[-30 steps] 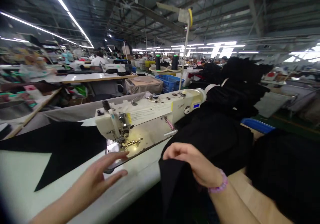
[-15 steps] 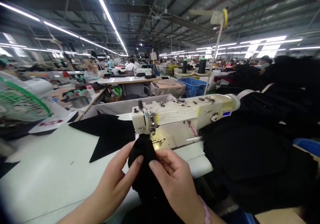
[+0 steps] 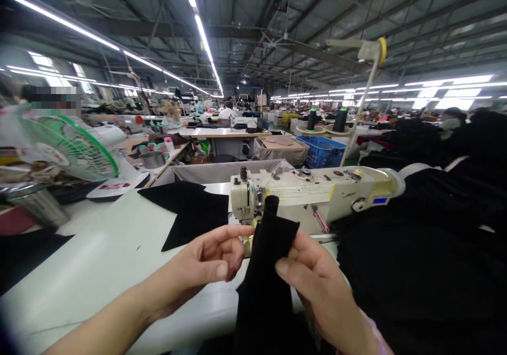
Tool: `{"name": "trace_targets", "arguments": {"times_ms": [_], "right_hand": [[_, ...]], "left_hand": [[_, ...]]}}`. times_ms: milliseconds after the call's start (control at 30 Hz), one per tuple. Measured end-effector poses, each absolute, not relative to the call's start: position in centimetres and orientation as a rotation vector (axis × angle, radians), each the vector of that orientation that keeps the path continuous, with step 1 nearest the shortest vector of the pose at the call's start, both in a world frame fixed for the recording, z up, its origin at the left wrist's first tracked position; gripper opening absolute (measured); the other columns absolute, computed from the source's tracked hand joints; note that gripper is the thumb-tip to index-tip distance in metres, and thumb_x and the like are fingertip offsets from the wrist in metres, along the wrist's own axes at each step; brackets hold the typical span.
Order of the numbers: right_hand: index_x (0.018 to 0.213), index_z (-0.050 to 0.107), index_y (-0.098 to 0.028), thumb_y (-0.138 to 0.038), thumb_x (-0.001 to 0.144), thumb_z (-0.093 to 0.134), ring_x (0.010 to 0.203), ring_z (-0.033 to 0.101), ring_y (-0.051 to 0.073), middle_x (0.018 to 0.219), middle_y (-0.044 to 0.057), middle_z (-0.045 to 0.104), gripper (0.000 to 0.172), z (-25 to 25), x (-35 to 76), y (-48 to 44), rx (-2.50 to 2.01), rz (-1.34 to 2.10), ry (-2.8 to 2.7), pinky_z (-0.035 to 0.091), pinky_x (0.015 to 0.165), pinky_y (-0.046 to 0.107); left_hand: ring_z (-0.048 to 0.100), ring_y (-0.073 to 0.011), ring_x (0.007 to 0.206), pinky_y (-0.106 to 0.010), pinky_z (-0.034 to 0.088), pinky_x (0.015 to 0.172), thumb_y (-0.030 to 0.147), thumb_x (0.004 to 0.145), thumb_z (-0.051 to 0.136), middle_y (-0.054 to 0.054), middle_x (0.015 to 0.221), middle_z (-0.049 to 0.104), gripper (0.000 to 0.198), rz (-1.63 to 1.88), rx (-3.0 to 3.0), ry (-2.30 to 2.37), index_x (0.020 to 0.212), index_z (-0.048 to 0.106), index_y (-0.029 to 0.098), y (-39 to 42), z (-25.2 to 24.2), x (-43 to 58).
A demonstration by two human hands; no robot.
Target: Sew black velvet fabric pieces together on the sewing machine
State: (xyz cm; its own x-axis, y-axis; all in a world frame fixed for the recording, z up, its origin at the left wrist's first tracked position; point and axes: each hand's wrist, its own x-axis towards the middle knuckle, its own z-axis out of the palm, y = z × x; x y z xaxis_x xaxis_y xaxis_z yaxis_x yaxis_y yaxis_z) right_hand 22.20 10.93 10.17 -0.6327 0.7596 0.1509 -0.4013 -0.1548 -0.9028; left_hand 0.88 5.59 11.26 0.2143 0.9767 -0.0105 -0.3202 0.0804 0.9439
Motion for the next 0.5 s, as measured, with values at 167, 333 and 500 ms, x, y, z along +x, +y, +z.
{"name": "trace_targets", "arguments": {"times_ms": [167,333,500], "right_hand": [[0.124,0.067,-0.024,-0.028,0.078,0.072,0.094,0.072,0.028,0.104,0.009,0.075,0.046,12.9,22.1,10.7,-0.326,2.117,-1.326,0.056,0.087,0.042],[0.120,0.066,-0.023,-0.034,0.082,0.069,0.082,0.069,0.024,0.093,0.006,0.073,0.040,13.0,23.0,12.7,-0.421,1.817,-1.483,0.054,0.077,0.036],[0.095,0.065,-0.021,-0.038,0.086,0.064,0.058,0.049,0.015,0.061,-0.005,0.051,0.020,14.4,23.6,16.8,-0.832,0.823,-1.801,0.041,0.061,0.029]], "left_hand": [[0.063,-0.0182,0.097,-0.028,0.047,0.086,0.034,0.063,0.092,-0.001,0.103,0.072,0.058,1.081,1.145,0.908,0.116,0.071,0.023,5.8,11.9,1.9],[0.068,-0.0200,0.084,-0.033,0.052,0.085,0.044,0.071,0.083,-0.003,0.090,0.077,0.031,1.260,1.135,1.203,0.086,0.076,0.017,5.5,12.0,1.5],[0.067,-0.0208,0.064,-0.030,0.053,0.059,0.043,0.065,0.084,-0.003,0.071,0.073,0.029,1.416,1.362,1.674,0.070,0.073,0.017,7.0,16.2,-2.2]]}}
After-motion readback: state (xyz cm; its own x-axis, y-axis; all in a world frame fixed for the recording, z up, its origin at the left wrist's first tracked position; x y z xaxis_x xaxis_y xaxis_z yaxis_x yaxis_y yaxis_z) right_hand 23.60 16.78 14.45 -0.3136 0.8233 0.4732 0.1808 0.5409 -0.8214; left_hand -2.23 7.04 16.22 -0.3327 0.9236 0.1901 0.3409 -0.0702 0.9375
